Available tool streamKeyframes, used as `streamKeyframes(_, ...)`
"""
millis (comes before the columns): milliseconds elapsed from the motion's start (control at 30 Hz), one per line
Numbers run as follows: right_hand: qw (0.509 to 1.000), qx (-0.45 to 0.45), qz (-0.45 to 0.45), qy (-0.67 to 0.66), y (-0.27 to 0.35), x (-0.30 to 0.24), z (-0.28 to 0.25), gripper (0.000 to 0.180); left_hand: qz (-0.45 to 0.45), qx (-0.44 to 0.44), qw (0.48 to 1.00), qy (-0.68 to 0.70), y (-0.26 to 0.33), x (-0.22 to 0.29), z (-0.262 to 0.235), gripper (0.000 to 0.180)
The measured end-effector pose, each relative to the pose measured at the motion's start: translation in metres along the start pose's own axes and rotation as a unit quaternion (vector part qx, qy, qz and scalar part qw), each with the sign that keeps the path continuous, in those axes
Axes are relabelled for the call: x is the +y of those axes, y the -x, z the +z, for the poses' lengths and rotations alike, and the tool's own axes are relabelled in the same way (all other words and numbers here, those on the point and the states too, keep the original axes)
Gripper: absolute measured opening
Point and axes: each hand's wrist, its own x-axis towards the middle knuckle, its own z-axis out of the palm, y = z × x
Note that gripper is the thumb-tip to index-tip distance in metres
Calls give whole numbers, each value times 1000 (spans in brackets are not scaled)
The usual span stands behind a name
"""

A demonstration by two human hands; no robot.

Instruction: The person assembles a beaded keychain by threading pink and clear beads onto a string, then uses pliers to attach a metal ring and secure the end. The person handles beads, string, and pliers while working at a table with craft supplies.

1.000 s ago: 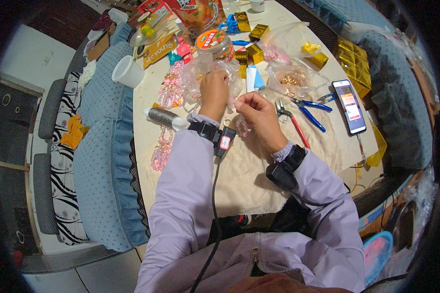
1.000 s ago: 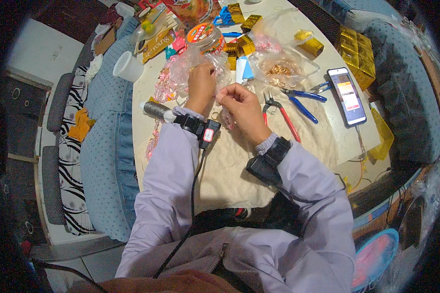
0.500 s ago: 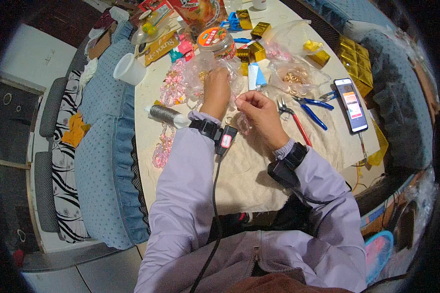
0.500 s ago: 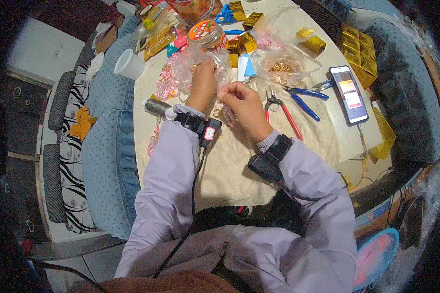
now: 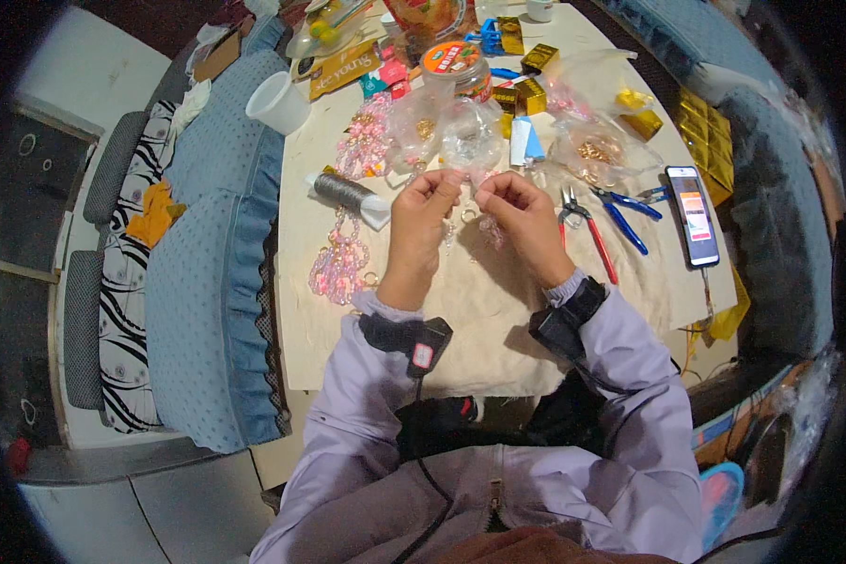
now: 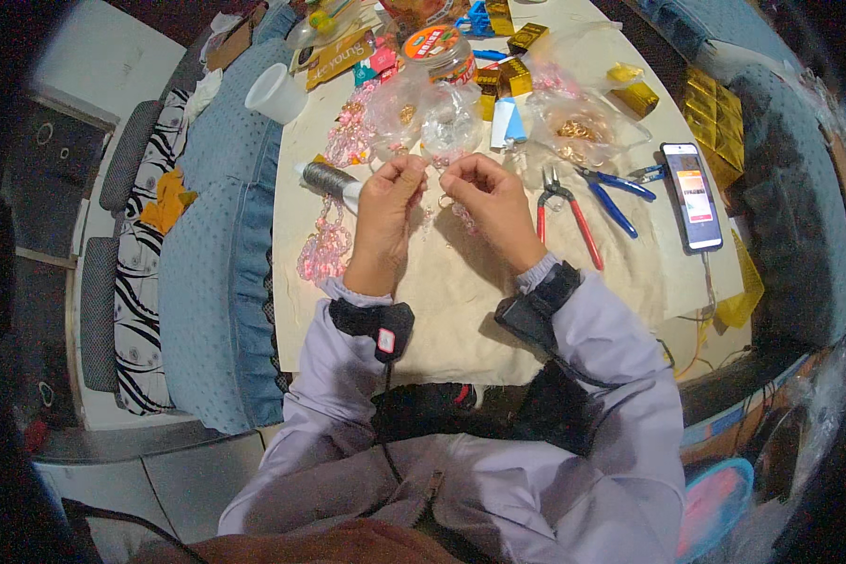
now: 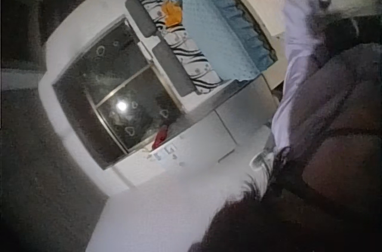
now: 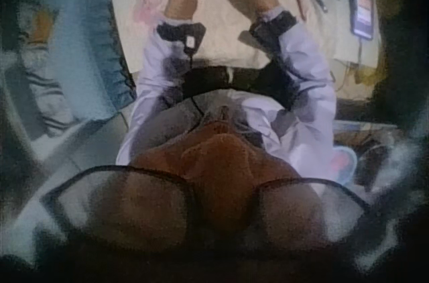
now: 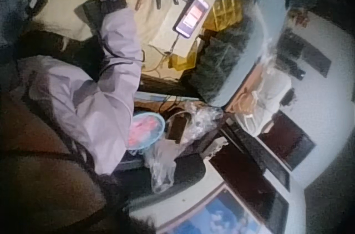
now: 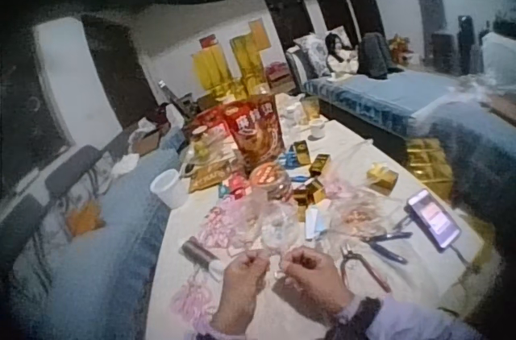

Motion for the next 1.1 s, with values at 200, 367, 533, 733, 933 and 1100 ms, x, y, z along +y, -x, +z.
streamKeyframes(200,999,-26,-18,18,0,5,3,12,11,2,997,73,9,-11,4,19)
streamKeyframes(367,999,-21,10,30,1,3,1,11,18,-3,996,89,9,-18,4,19)
streamKeyframes(533,999,-22,4,49,0,4,2,10,22,-5,997,77,9,-17,3,18)
streamKeyframes(733,998,-45,10,42,1,3,2,10,18,-18,997,68,12,-12,4,18)
streamKeyframes(933,998,-35,57,-2,-2,7,-1,13,42,-27,997,57,13,-16,7,17)
streamKeyframes(1100,999,-14,40,-10,-3,8,-1,13,10,-48,994,94,14,-20,7,20)
